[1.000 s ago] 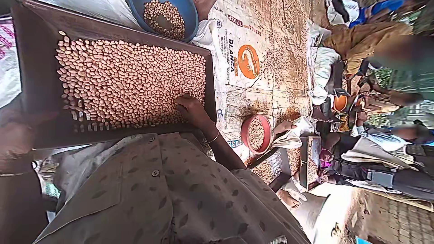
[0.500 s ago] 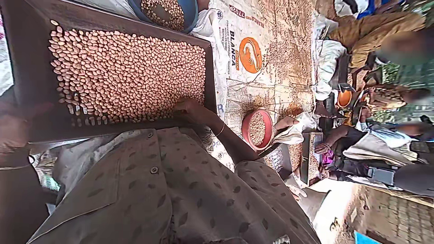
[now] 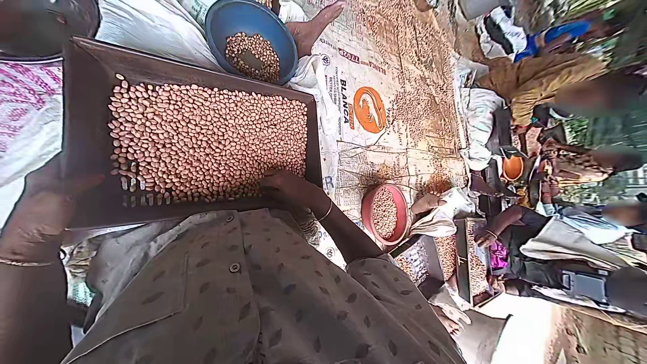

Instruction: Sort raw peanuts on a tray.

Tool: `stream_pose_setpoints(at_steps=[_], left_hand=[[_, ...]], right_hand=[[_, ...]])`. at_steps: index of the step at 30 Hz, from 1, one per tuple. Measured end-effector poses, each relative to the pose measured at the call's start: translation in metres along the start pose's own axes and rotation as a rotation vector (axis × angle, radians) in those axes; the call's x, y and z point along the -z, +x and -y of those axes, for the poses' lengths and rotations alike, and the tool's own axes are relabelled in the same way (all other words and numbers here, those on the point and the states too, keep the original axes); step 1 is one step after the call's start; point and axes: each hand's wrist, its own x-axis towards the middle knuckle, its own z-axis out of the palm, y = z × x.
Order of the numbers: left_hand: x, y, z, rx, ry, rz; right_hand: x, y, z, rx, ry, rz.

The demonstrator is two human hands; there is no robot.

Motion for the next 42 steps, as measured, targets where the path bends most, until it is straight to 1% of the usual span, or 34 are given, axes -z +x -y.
stream_pose_setpoints(at_steps=[6,9,11,13,15,17,19,22,23,24,25,26,27,28,29,30,31,33,35,37,38,39,40,42], left_hand=[[0.0,0.003,0.0,0.026,0.063,0.003],[0.01,0.019,0.031,-0.082,-0.009,0.019],[0.015,0.026,0.043,-0.125,-0.057,0.041],[0.017,0.028,0.046,-0.135,-0.054,0.047],[0.013,0.021,0.034,-0.097,-0.037,0.044],[0.005,0.009,0.011,-0.017,-0.023,0.025],[0.005,0.004,0.003,-0.01,-0.065,0.039],[0.014,0.02,0.032,-0.116,-0.122,0.089],[0.015,0.022,0.037,-0.12,-0.15,0.099],[0.012,0.02,0.035,-0.105,-0.168,0.083],[0.008,0.014,0.026,-0.082,-0.172,0.058],[0.004,0.009,0.018,-0.059,-0.177,0.043],[0.002,0.005,0.012,-0.041,-0.182,0.036],[0.0,0.002,0.005,-0.024,-0.187,0.04],[-0.001,0.0,0.001,-0.011,-0.189,0.041],[-0.002,-0.001,-0.003,0.002,-0.18,0.038],[-0.001,-0.001,-0.004,0.017,-0.161,0.033],[0.002,0.003,0.002,0.014,-0.092,0.028],[0.011,0.02,0.034,-0.082,-0.107,0.033],[0.016,0.028,0.047,-0.115,-0.108,0.052],[0.017,0.028,0.045,-0.106,-0.1,0.056],[0.016,0.027,0.044,-0.097,-0.101,0.055],[0.015,0.027,0.044,-0.093,-0.108,0.053],[0.016,0.03,0.049,-0.111,-0.131,0.063]], right_hand=[[0.007,0.006,0.002,-0.03,-0.03,0.148],[0.011,0.008,0.001,-0.02,-0.028,0.18],[0.016,0.01,0.002,-0.036,0.0,0.203],[0.019,0.012,0.003,-0.061,0.095,0.172],[0.021,0.011,0.005,-0.125,0.341,0.129],[0.019,0.007,0.009,-0.205,0.745,0.073],[0.011,0.004,0.009,-0.168,1.082,-0.052],[0.004,-0.004,0.0,-0.005,1.372,-0.333],[0.006,-0.007,-0.004,0.029,1.43,-0.433],[0.01,-0.012,-0.006,0.021,1.432,-0.539],[0.018,-0.017,-0.004,-0.05,1.357,-0.634],[0.026,-0.022,0.0,-0.175,1.201,-0.682],[0.035,-0.025,0.003,-0.323,0.983,-0.661],[0.041,-0.025,0.002,-0.451,0.756,-0.581],[0.044,-0.023,0.001,-0.515,0.567,-0.471],[0.044,-0.02,0.002,-0.514,0.43,-0.36],[0.044,-0.015,0.007,-0.475,0.354,-0.245],[0.041,0.0,0.021,-0.351,0.294,-0.022],[0.042,0.02,0.035,-0.249,0.233,0.189],[0.051,0.042,0.041,-0.223,0.168,0.319],[0.06,0.053,0.04,-0.23,0.133,0.305],[0.076,0.062,0.037,-0.235,0.106,0.205],[0.097,0.069,0.033,-0.248,0.086,0.011],[0.146,0.086,0.02,-0.197,0.03,-0.534]])
